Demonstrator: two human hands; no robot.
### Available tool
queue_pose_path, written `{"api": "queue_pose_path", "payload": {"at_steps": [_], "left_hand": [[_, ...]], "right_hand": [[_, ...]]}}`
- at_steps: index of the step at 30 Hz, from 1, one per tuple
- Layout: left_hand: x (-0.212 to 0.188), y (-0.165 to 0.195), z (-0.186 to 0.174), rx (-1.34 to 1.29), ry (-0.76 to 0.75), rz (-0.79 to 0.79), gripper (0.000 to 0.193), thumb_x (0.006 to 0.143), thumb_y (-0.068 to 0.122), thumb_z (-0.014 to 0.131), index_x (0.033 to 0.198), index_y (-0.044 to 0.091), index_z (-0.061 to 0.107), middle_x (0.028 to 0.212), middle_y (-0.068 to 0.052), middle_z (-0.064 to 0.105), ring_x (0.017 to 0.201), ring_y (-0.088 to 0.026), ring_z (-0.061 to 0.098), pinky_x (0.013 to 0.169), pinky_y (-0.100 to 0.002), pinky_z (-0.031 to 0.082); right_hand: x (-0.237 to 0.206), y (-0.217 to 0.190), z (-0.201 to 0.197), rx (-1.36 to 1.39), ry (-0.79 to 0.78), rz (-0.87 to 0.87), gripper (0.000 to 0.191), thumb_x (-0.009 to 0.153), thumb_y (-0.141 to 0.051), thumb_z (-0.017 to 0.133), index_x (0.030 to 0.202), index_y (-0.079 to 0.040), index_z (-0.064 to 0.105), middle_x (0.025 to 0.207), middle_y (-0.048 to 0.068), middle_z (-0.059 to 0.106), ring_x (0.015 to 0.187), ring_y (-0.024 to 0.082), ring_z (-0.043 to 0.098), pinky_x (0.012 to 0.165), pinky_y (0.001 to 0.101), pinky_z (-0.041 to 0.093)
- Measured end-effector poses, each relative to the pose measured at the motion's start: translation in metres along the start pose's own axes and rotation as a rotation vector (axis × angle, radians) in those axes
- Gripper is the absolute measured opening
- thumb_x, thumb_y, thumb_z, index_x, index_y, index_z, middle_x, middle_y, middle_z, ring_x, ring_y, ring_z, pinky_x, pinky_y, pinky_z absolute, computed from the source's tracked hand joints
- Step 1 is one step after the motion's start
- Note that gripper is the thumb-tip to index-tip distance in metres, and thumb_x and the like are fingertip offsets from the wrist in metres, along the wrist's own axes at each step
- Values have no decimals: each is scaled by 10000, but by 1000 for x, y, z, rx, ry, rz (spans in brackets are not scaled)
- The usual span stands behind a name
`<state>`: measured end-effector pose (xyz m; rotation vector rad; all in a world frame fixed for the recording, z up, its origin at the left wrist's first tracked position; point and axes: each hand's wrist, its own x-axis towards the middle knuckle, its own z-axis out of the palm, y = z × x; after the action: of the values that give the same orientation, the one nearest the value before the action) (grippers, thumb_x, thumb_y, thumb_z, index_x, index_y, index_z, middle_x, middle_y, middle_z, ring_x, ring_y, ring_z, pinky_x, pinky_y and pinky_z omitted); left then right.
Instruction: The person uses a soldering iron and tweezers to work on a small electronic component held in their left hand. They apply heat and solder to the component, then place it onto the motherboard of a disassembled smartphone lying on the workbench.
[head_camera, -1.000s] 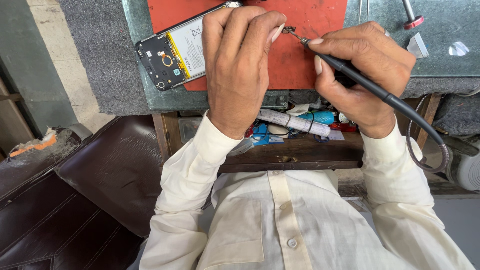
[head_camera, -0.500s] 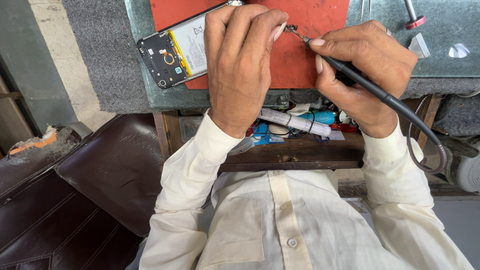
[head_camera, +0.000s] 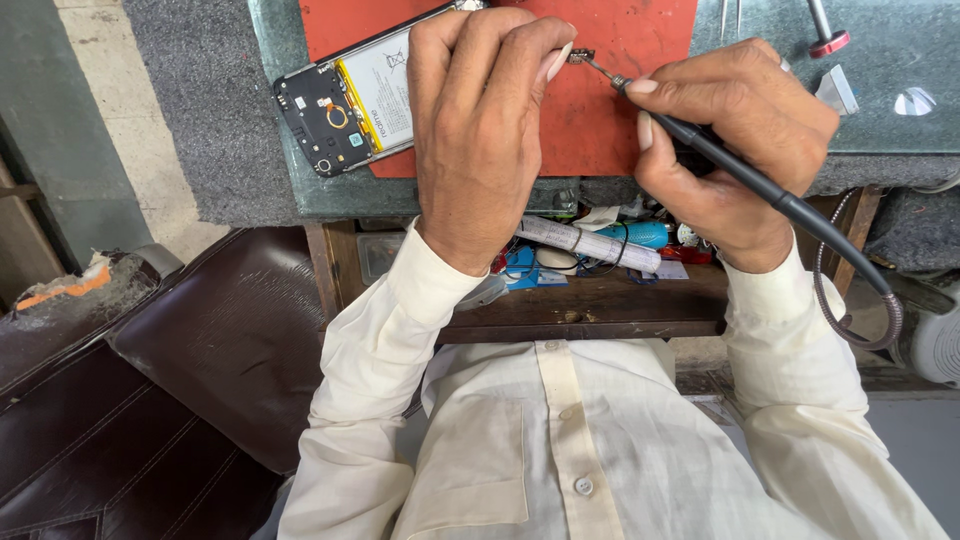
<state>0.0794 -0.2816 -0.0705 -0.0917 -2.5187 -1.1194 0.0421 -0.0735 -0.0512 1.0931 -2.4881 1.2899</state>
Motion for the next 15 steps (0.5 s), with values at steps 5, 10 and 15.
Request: {"api": "queue_pose_path", "payload": {"at_steps": [5,10,15], "left_hand": [[1,0,1,-3,11,-1,160,1027,56,737,1166,101,672,1145,11,601,1086,-213,516,976,-335,453],[2,0,1,8,14,5,160,1033,60,733,1173,102,670,1156,10,597,1096,-211,513,985,-333,451],[-1,-2,2,5,1,-12,128,1074,82,734,1177,114,665,1150,26,594,1119,-198,509,1007,-321,448]], "right_hand": [[0,-3,-2,-25,-38,13,257,928,142,721,1154,20,706,1073,120,728,981,203,684,882,294,499],[2,-3,-1,-44,-48,-3,277,914,145,723,1156,11,710,1082,105,727,979,195,677,879,295,495],[0,0,0,-46,-51,-11,288,912,147,720,1164,9,718,1095,99,727,989,189,678,885,292,501]]}}
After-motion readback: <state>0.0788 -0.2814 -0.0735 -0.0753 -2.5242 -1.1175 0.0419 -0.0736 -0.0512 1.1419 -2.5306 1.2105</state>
